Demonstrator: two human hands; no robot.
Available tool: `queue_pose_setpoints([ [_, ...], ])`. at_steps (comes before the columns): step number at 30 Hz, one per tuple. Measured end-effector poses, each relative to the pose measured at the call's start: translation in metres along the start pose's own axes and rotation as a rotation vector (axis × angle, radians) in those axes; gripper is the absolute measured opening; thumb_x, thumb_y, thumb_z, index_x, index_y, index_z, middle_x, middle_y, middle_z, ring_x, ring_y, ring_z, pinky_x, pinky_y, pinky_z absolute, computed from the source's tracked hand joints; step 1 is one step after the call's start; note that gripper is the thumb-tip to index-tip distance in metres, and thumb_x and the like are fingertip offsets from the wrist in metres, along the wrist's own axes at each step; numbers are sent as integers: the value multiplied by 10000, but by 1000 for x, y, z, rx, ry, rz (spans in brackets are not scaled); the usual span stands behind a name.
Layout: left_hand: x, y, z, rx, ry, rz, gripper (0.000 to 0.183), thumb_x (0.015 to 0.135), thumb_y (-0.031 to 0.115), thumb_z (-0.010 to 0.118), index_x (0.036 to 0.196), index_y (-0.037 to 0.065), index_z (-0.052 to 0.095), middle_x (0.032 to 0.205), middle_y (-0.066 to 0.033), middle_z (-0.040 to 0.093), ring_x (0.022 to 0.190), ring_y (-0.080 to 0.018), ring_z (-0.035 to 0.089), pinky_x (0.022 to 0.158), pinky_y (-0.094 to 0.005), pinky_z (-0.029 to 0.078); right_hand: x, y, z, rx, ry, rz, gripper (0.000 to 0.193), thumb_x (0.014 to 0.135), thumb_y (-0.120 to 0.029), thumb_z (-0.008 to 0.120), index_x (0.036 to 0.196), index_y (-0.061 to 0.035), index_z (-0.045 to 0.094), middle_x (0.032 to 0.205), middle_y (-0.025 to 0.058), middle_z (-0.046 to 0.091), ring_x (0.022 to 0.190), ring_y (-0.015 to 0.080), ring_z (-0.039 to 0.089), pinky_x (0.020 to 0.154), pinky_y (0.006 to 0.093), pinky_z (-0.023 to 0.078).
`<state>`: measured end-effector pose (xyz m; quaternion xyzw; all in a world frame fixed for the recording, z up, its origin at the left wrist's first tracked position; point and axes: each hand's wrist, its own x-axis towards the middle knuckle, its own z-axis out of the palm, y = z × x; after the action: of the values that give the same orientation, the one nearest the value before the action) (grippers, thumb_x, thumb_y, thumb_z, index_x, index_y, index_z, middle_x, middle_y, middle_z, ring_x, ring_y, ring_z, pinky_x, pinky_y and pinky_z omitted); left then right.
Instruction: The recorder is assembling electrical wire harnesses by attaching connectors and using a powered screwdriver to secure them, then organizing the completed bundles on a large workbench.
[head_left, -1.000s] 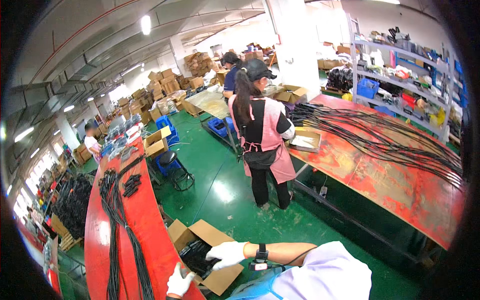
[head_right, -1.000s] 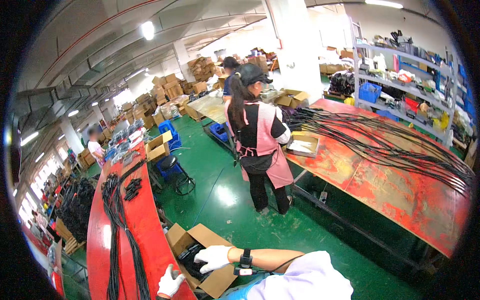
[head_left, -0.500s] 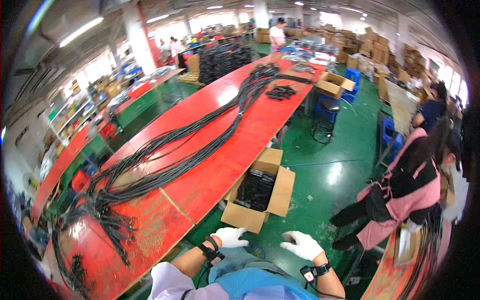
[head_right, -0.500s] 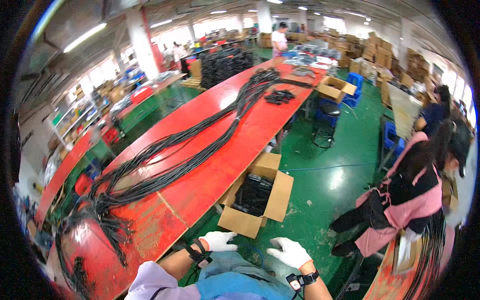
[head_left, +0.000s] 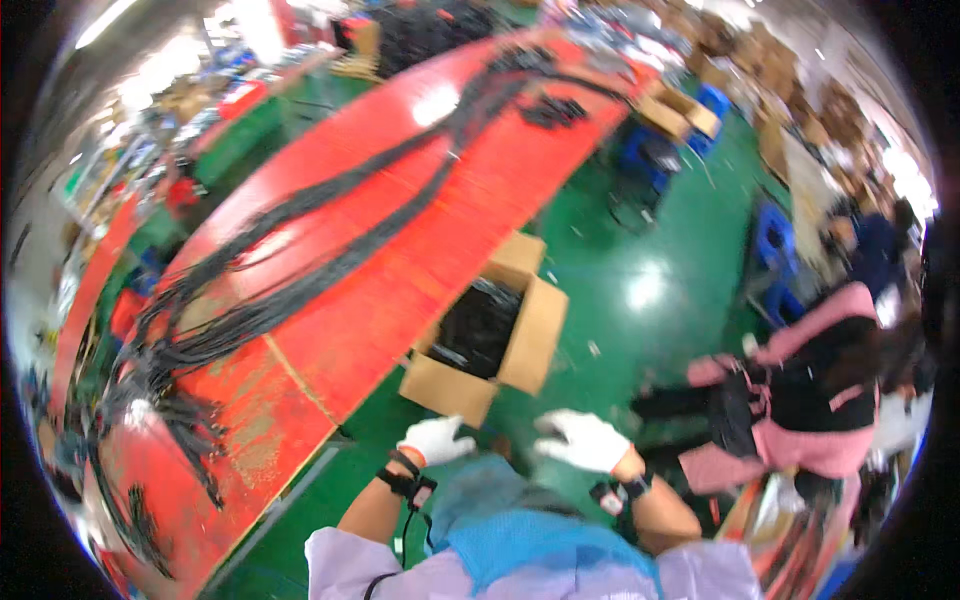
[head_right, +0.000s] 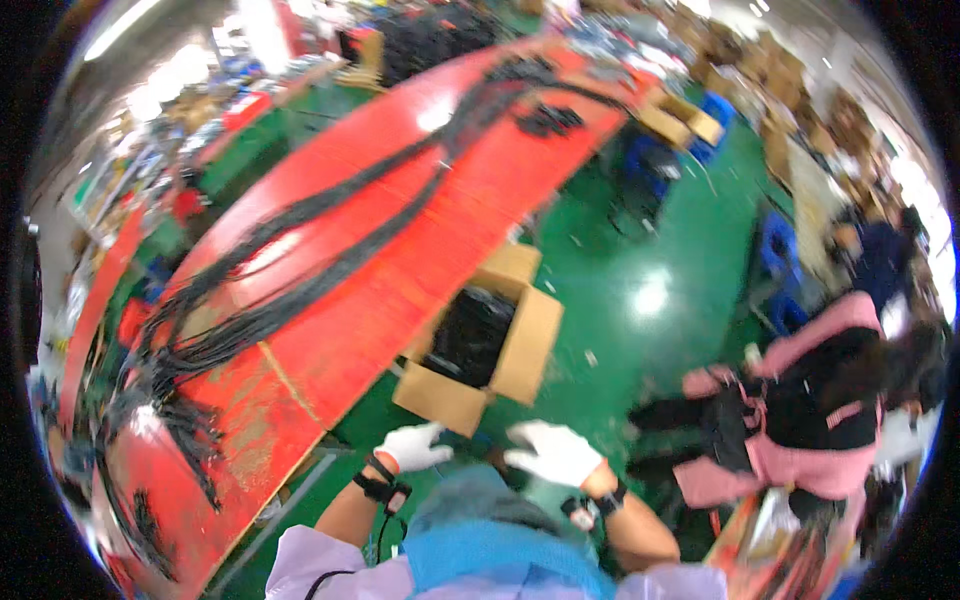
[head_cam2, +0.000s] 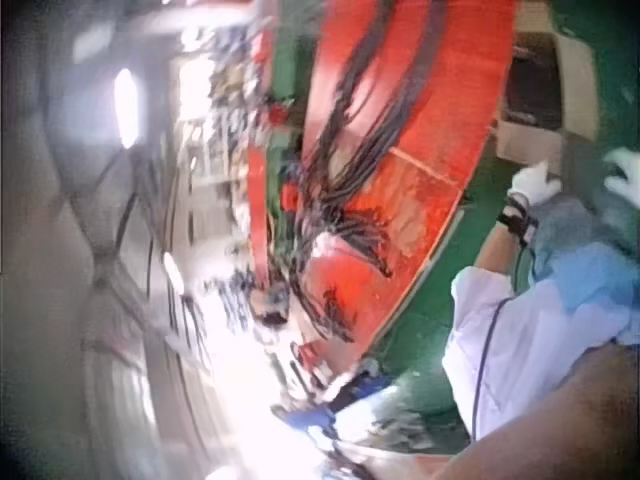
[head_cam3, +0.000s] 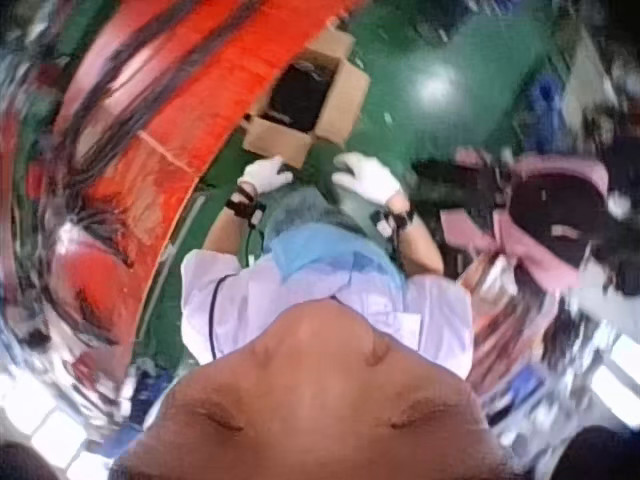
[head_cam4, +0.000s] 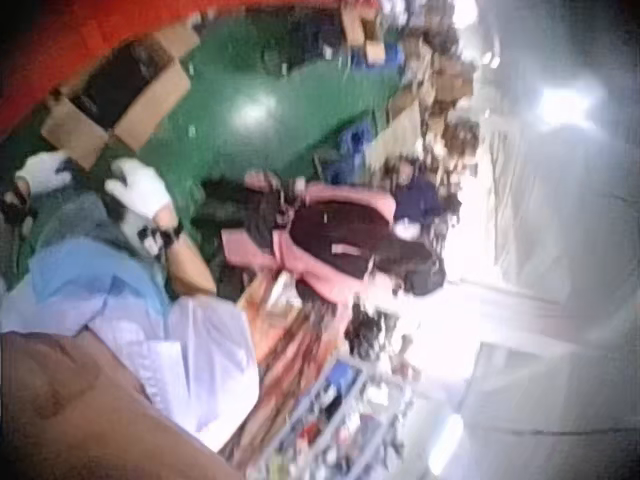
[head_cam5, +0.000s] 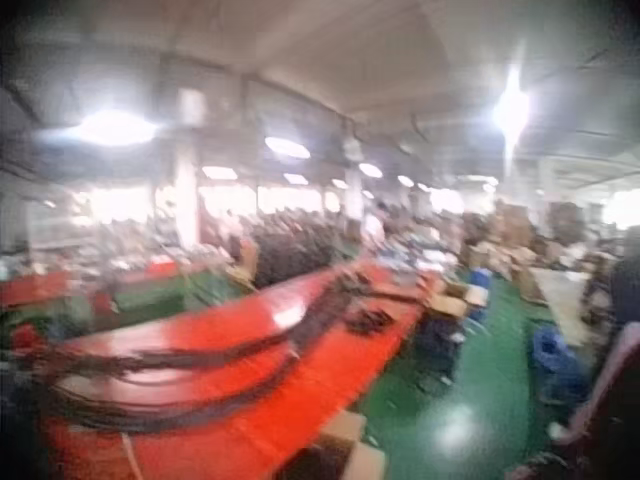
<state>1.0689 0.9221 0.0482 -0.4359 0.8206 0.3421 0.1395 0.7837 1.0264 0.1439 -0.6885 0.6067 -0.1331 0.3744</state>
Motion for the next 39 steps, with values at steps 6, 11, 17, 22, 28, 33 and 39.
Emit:
queue_pose_setpoints([
  [6,67,47,-4,-1,-10,170,652,868,583,559,1306,99,547,1141,-214,674,1033,-404,653,863,-496,528,4,35,-39,30,11,154,539,912,-474,604,1230,-41,632,1203,202,654,1100,368,630,953,415,500],
  [11,123,101,-26,49,-49,176,648,876,549,568,1346,105,529,1105,-234,675,983,-407,669,828,-509,536,9,93,-49,182,-57,265,553,897,-450,646,1260,-34,625,1214,190,661,1130,311,639,985,374,491],
  [17,177,130,-57,68,76,73,547,881,500,572,1223,73,568,1005,-219,697,930,-408,677,758,-508,543,53,139,-125,196,-60,145,530,895,-431,648,1232,-22,634,1180,178,676,1081,320,657,940,374,511],
  [22,232,176,-81,79,101,61,563,877,527,560,1189,58,570,1051,-223,689,946,-415,669,804,-498,534,81,184,-205,181,9,171,516,887,-403,657,1228,-16,632,1182,193,672,1085,321,658,934,363,514],
  [28,296,223,-104,86,104,111,596,868,483,581,1309,84,546,1052,-231,688,959,-410,669,814,-505,530,105,221,-263,256,69,158,525,891,-386,671,1252,-7,616,1188,179,680,1099,289,663,955,353,511],
  [33,356,244,-129,87,32,97,610,871,499,578,1320,89,533,1059,-231,687,966,-410,668,817,-503,532,136,259,-300,274,9,119,529,896,-394,670,1250,-4,615,1173,174,688,1089,288,668,950,351,513],
  [39,440,253,-156,14,68,106,604,872,503,574,1301,79,540,1036,-229,692,945,-414,672,798,-504,536,196,309,-356,89,-61,154,534,886,-431,665,1228,-21,631,1153,180,688,1068,307,668,931,366,516],
])
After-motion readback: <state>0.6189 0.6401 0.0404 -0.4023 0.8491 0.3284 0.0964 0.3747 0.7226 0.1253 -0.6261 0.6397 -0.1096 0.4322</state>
